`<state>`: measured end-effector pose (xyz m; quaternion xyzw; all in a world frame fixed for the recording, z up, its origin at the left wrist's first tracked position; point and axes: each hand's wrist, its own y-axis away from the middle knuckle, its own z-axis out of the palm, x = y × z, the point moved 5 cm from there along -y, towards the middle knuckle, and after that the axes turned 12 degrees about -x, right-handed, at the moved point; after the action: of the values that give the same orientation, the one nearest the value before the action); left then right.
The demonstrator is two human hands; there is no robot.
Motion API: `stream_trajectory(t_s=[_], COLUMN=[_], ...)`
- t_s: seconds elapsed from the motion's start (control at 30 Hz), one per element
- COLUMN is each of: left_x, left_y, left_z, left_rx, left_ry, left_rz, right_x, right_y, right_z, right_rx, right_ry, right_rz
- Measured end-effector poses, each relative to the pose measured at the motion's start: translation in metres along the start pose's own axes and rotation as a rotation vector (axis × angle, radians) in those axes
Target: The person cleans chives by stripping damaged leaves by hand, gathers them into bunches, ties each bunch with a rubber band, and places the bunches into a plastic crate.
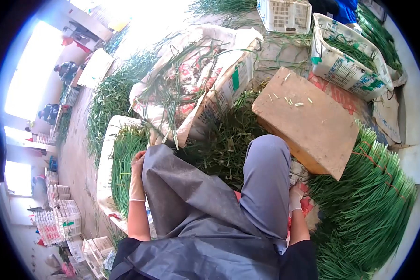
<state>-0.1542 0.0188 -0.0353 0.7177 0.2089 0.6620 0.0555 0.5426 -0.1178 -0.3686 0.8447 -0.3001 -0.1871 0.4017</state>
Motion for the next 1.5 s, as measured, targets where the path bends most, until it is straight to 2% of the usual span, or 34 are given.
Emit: stream_trajectory(t_s=[0.07, 0.17, 0.23, 0.27, 0.3, 0.33, 0.37, 0.4, 0.43, 0.47, 0.53, 0.6, 0.67, 0.73, 0.8, 0.83, 0.87, 0.93, 1.0, 1.03, 1.07, 1.1, 1.13, 1.17, 1.2, 1.23, 1.27, 1.3, 1.37, 1.4, 1.43, 1.47, 1.5], left_x=[-0.036, -0.07, -0.078, -0.074, -0.072, -0.073, -0.072, -0.069, -0.065, -0.064, -0.069, -0.039, -0.013, 0.012, 0.056, 0.075, 0.097, 0.128, 0.145, 0.147, 0.149, 0.146, 0.138, 0.119, 0.136, 0.111, 0.107, 0.106, 0.083, 0.077, 0.075, 0.08, 0.035], left_y=[0.002, 0.009, 0.019, 0.024, 0.03, 0.037, 0.041, 0.046, 0.048, 0.047, 0.039, 0.039, 0.022, -0.009, -0.037, -0.055, -0.079, -0.133, -0.198, -0.225, -0.243, -0.255, -0.269, -0.295, -0.266, -0.285, -0.269, -0.259, -0.245, -0.237, -0.223, -0.205, -0.22], left_z=[-0.012, -0.016, -0.016, -0.018, -0.019, -0.021, -0.024, -0.027, -0.029, -0.028, -0.036, -0.033, -0.036, -0.041, -0.034, -0.028, -0.024, -0.021, -0.023, -0.025, -0.022, -0.02, -0.018, -0.019, 0.006, 0.017, 0.04, 0.062, 0.102, 0.12, 0.135, 0.145, 0.157], left_rx=[-0.017, -0.024, 0.031, 0.051, 0.077, 0.1, 0.149, 0.156, 0.17, 0.18, 0.165, 0.196, 0.17, 0.232, 0.317, 0.354, 0.4, 0.423, 0.353, 0.507, 0.523, 0.5, 0.476, 0.458, 0.326, 0.069, 0.191, 0.039, 0.068, -0.122, -0.169, -0.171, -0.128], left_ry=[0.123, 0.329, 0.423, 0.435, 0.368, 0.299, 0.27, 0.273, 0.218, 0.168, 0.166, 0.084, -0.044, -0.16, -0.419, -0.542, -0.666, -0.929, -1.076, -1.201, -1.23, -1.244, -1.256, -1.285, -1.261, -1.245, -1.309, -1.172, -1.06, -1.063, -1.167, -1.118, -1.29], left_rz=[0.004, 0.008, 0.018, 0.022, -0.042, -0.111, -0.094, -0.1, -0.096, -0.089, -0.028, 0.122, 0.319, 0.422, 0.489, 0.537, 0.59, 0.798, 0.675, 0.618, 0.48, 0.524, 0.567, 0.246, -0.196, -0.111, 0.134, 0.009, 0.232, 0.105, 0.087, 0.302, 0.618], right_x=[-0.001, 0.07, 0.029, -0.013, -0.027, -0.035, -0.024, -0.021, -0.032, -0.045, -0.064, -0.056, -0.079, -0.076, -0.064, -0.114, -0.133, -0.18, -0.314, -0.363, -0.422, -0.464, -0.503, -0.539, -0.574, -0.603, -0.631, -0.653, -0.684, -0.693, -0.702, -0.71, -0.717], right_y=[0.01, -0.102, 0.022, 0.119, 0.173, 0.216, 0.233, 0.251, 0.273, 0.287, 0.269, 0.177, 0.135, 0.06, 0.024, 0.087, 0.079, 0.066, 0.186, 0.193, 0.27, 0.25, 0.255, 0.255, 0.25, 0.237, 0.217, 0.208, 0.186, 0.183, 0.192, 0.204, 0.213], right_z=[-0.002, 0.073, -0.028, -0.101, -0.149, -0.198, -0.23, -0.259, -0.289, -0.314, -0.351, -0.375, -0.377, -0.381, -0.381, -0.364, -0.372, -0.391, -0.369, -0.351, -0.321, -0.3, -0.281, -0.26, -0.243, -0.227, -0.212, -0.201, -0.183, -0.172, -0.161, -0.153, -0.139], right_rx=[0.178, 0.05, -0.168, -0.275, -0.281, -0.054, -0.003, 0.181, 0.252, 0.331, 0.189, 0.031, 0.216, 0.337, 0.583, 0.417, 0.42, 0.626, 0.368, 0.398, 0.095, 0.097, 0.095, 0.095, 0.256, 0.208, 0.19, 0.177, 0.139, 0.142, 0.227, 0.312, 0.134], right_ry=[-0.021, -0.575, -0.627, -0.646, -0.919, -0.938, -1.168, -1.479, -1.562, -1.641, -1.535, -1.672, -1.798, -1.629, -0.974, -0.797, -0.797, -0.279, -0.346, -0.331, -0.552, -0.279, -0.081, 0.036, 0.217, 0.279, 0.28, 0.276, 0.129, 0.035, 0.04, 0.047, 0.131], right_rz=[-0.092, -0.418, -0.407, -0.393, -0.428, -0.555, -0.671, -0.692, -0.789, -0.891, -1.12, -1.104, -0.81, -0.82, -0.266, -0.018, -0.035, -0.418, -0.764, -1.014, -0.939, -1.131, -1.17, -1.165, -1.238, -1.132, -1.052, -0.904, -0.695, -0.583, -0.584, -0.586, -0.598])
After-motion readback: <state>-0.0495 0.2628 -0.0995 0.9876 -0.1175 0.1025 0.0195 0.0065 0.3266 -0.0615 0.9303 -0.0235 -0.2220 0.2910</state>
